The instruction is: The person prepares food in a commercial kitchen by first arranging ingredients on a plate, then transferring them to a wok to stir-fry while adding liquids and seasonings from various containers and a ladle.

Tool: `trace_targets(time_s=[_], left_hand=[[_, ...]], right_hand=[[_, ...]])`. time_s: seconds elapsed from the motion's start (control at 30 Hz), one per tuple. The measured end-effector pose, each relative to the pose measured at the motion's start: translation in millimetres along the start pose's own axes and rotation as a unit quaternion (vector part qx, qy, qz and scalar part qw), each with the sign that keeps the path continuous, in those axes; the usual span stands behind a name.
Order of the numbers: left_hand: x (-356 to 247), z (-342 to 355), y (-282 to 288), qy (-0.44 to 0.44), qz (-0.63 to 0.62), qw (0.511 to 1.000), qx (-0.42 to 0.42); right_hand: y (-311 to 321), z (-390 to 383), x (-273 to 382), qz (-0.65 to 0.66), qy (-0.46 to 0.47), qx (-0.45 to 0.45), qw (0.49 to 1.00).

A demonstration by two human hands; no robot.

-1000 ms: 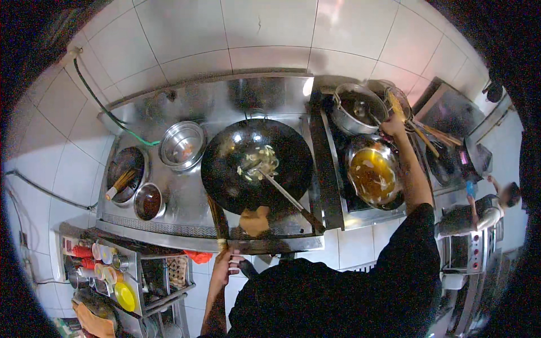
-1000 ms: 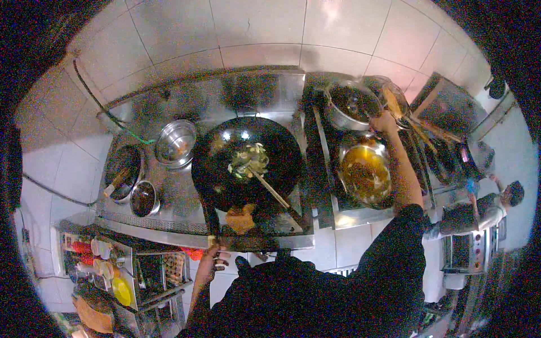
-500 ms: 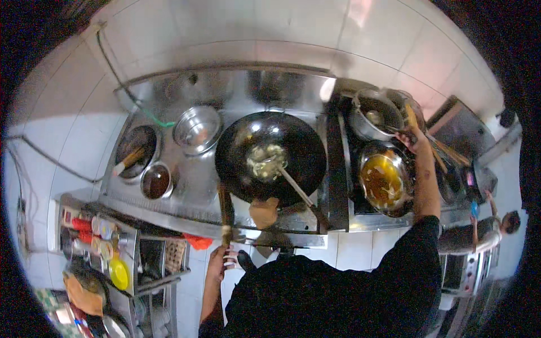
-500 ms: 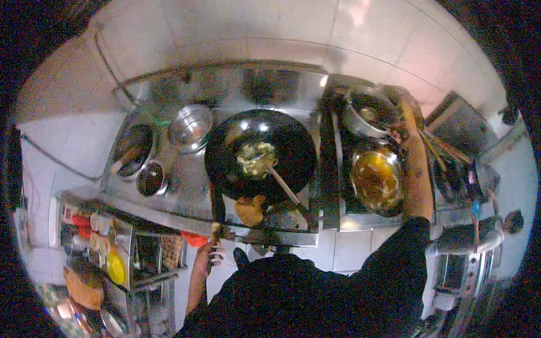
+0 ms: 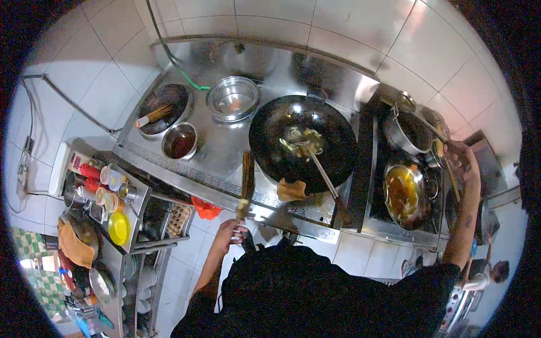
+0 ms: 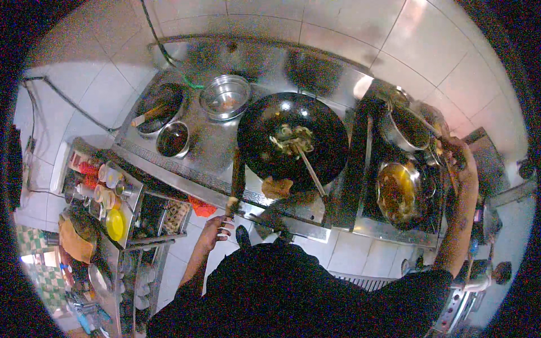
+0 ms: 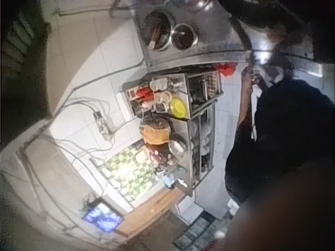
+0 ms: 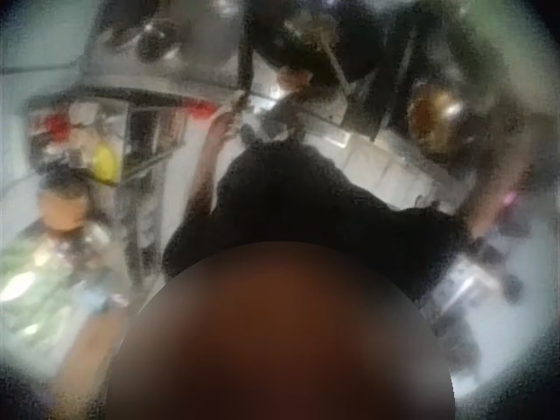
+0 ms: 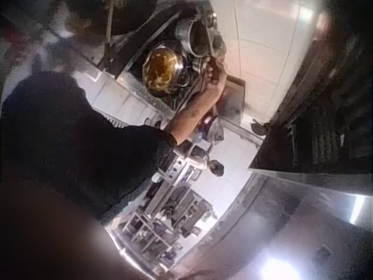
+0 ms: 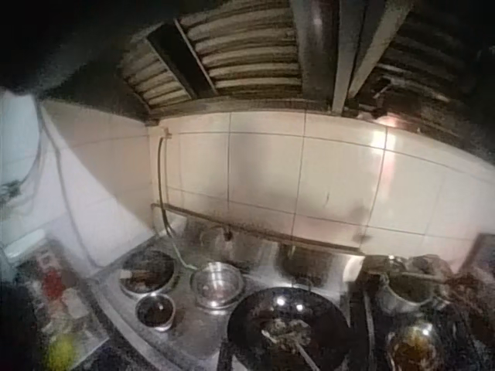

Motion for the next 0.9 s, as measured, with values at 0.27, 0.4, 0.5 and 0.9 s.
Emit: trace_targets(time_s=[0.27,0.4,0.5,0.9], left_hand=[[-8,-7,9,-0.003,-0.02,1.0,-0.004],[-5,-8,18,-0.016,-0.031,0.999,-0.018],[-4,-7,18,-0.02,-0.038,0.999,-0.016],[-2,-6,5,-0.01,-0.027,1.0,-0.005]], right_hand=[[-101,-40,-37,-0.016,-0.227,0.075,0.971],[-148,-46,-83,-0.062,-0.276,0.083,0.955],[-176,-51,-119,-0.096,-0.303,0.13,0.939],[-219,-108,-177,-0.654,0.161,0.124,0.729]])
Point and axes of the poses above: each hand's wrist, its own z-axis towards the middle knuckle, its own y-axis out of the back of the hand, x = y × z, the point moved 3 cm from there along z, towards the middle knuckle, and after that the axes turned 3 degrees about x, right-handed, at the moved point
